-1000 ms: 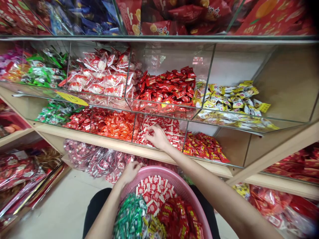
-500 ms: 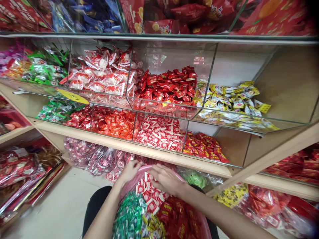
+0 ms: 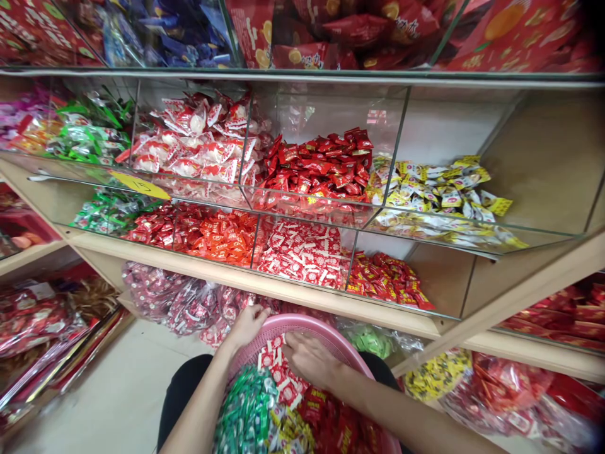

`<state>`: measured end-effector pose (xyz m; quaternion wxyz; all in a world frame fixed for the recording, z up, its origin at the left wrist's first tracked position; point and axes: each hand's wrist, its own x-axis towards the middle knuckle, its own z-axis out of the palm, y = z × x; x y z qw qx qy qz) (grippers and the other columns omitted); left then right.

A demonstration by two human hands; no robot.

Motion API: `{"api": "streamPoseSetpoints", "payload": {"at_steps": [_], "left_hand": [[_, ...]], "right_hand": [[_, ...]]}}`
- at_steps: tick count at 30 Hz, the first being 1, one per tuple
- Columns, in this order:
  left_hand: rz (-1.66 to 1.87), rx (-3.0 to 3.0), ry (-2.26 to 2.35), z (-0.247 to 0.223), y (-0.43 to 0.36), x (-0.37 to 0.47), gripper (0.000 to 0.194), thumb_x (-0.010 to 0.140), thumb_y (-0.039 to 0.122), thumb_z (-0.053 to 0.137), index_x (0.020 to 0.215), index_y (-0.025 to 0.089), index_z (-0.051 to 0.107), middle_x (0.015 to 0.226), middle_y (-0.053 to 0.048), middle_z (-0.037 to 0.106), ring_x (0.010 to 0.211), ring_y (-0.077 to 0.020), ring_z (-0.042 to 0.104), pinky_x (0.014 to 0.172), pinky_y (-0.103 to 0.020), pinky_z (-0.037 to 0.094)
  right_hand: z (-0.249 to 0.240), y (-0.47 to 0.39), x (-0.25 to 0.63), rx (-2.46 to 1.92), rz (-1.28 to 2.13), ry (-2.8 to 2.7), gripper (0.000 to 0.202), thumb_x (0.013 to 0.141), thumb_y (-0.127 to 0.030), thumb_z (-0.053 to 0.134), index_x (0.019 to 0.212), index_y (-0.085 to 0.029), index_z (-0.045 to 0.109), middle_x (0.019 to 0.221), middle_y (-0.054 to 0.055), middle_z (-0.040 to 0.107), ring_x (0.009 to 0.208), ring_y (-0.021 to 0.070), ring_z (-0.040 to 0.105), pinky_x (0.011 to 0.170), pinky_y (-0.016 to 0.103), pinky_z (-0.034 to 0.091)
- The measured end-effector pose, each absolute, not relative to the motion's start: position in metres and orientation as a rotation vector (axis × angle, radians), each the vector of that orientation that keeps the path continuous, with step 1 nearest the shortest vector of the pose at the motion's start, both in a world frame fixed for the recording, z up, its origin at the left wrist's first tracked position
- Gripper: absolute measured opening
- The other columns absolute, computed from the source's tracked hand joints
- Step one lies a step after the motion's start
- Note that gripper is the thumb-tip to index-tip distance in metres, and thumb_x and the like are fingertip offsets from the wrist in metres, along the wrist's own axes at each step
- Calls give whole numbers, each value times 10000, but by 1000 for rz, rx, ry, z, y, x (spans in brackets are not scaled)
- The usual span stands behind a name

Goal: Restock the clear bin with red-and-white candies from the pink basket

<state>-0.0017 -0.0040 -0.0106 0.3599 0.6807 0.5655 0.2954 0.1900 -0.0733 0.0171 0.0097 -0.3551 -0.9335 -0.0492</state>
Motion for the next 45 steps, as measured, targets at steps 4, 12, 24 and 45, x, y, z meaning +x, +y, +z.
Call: {"api": "streamPoseSetpoints", "payload": {"at_steps": [4,12,24,45], "left_hand": [[768,1748,1463,-12,-3,-2,352,765,487,409,606,186,499,530,48,475,541,-129,442,532,-236,303],[795,1739,1475,-13,-3,-3,289,745,407,462,634,163,567,587,-3,587,590,-157,499,572,-254,345],[770,1754,1455,-12,-4,-3,367,774,483,422,631,166,537,588,21,544,565,-133,460,546,-241,325],[752,1766,1484,-12,-2,-5,330,747,466,448,576,186,481,506,63,414,516,-114,383,508,-233,272]], "right_hand": [[22,-73,189,-1127,-126,-2899,132,826,-190,477,922,-158,561,983,79,573,855,205,563,640,293,482],[105,-49,175,-947,-95,-2608,218,900,-277,369,949,-168,551,902,58,534,827,164,524,737,289,433],[141,46,140,-1356,257,-2221,429,752,-348,576,1133,-174,480,1162,119,478,1021,232,492,803,347,418],[110,64,137,-1164,526,-1937,140,684,-190,592,823,-176,583,792,-4,547,642,105,494,624,228,399]]}}
